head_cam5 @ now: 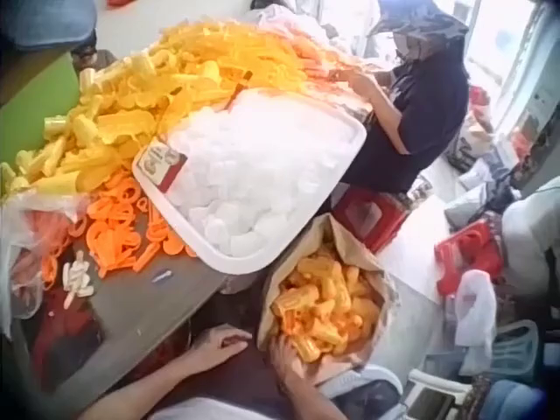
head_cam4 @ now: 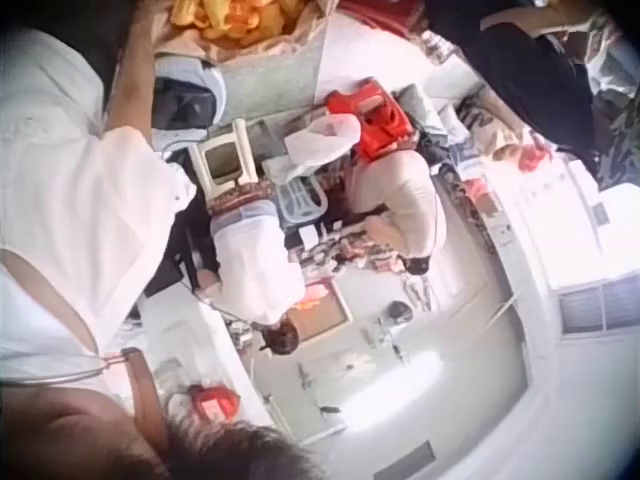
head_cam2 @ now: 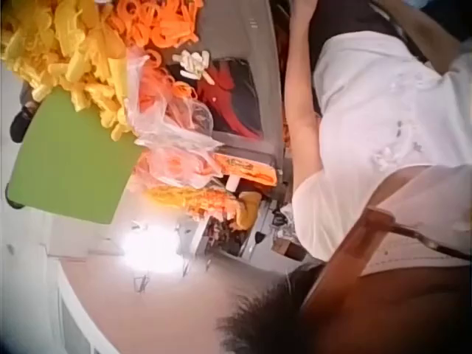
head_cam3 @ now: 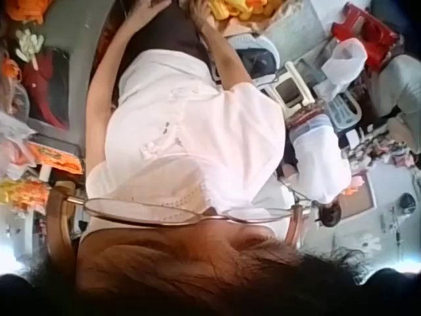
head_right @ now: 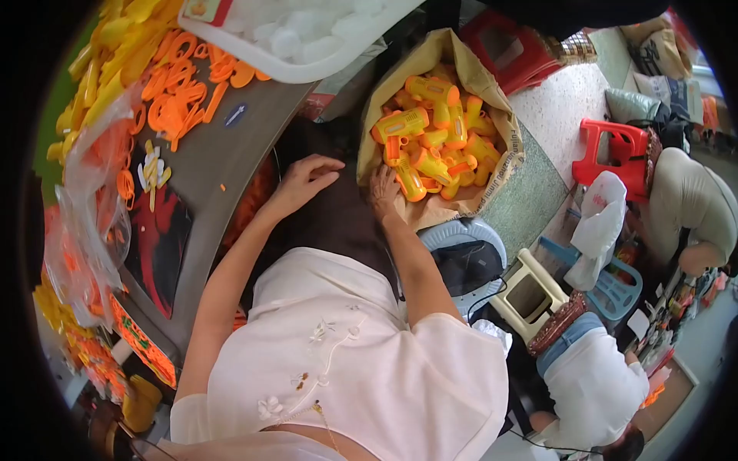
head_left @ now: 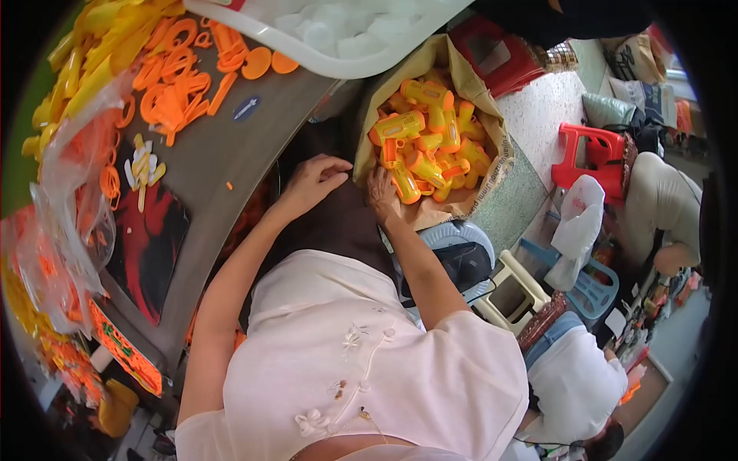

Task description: Assembling plastic toy guns and organizing them on a factory workbench.

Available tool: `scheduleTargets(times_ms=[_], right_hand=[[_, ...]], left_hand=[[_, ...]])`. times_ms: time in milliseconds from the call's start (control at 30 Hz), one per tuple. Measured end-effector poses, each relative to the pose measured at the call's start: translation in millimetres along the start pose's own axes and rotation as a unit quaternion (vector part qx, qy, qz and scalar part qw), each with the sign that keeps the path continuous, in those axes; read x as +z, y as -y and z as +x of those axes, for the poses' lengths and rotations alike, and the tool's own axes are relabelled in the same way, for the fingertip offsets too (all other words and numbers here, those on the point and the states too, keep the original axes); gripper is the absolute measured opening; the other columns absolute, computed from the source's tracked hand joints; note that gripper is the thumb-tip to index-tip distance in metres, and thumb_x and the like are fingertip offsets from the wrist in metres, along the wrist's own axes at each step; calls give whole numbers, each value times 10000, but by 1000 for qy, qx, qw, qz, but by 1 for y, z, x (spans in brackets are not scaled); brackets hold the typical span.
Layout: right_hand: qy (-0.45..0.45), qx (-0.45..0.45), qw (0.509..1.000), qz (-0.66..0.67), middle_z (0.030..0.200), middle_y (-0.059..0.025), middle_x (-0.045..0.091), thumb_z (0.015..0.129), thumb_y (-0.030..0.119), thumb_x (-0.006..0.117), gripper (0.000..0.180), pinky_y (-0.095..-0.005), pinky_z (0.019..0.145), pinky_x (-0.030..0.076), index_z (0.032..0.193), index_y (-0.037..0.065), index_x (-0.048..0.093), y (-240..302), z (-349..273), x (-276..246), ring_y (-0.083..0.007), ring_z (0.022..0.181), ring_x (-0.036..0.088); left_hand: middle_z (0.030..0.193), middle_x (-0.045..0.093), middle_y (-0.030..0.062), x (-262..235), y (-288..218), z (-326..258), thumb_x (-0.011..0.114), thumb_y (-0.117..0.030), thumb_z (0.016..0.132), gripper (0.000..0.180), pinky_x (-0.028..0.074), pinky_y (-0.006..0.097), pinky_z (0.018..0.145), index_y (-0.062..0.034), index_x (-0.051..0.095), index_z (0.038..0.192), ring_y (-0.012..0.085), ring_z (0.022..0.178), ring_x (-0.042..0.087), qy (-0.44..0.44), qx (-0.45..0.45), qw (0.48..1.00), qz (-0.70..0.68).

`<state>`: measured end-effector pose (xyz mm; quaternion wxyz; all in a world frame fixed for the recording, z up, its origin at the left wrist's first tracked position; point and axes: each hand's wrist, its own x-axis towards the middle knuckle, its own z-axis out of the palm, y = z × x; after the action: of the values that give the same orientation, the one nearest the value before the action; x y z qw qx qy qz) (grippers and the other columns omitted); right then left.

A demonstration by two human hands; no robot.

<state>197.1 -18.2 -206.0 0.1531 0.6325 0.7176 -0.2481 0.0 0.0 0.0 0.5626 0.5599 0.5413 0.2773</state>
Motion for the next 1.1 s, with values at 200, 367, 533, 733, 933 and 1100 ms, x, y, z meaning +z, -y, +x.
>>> scheduleTargets(times_ms=[200,367,533,733,933,1100], right_hand=[[-131,-134,968,168,922,-163,664,816,51,577,180,-432,621,537,969,39,670,-13,-27,-86,-354,767,670],[-120,-177,964,160,963,-171,658,816,45,550,235,-459,686,528,1021,47,664,-7,-49,-95,-368,809,660],[-68,-167,938,294,975,-107,683,797,150,675,185,-408,736,540,980,140,700,-29,-58,-130,-299,863,667],[-389,307,867,48,1199,-279,577,802,376,695,615,-519,928,429,1270,8,544,-247,1,-152,-453,1082,553],[-271,143,951,45,968,-299,627,862,411,630,478,-526,742,474,1037,-34,634,-290,22,-164,-465,889,615],[-302,173,925,155,755,-322,595,886,359,583,445,-509,660,466,872,-78,665,-214,-67,-232,-457,749,632]], left_hand=[[1150,646,142,31,34,59,741,-331,847,591,517,304,863,-4,562,1305,200,1013,643,-30,-97,992,78],[1378,492,266,69,-2,96,719,-656,714,1085,403,445,1050,-2,319,1482,386,1279,487,-61,-170,973,145],[904,681,209,65,44,110,574,-315,914,267,516,523,763,-62,623,983,439,882,647,-87,-131,922,354],[822,661,216,52,76,96,558,-302,931,249,523,519,685,-60,605,900,428,791,646,-201,8,913,356],[817,641,240,52,48,95,558,-298,933,288,503,497,703,-15,583,883,423,804,646,-112,-114,947,278],[737,591,230,46,75,111,563,-248,911,309,461,451,677,47,547,821,369,689,593,-281,4,958,58]])
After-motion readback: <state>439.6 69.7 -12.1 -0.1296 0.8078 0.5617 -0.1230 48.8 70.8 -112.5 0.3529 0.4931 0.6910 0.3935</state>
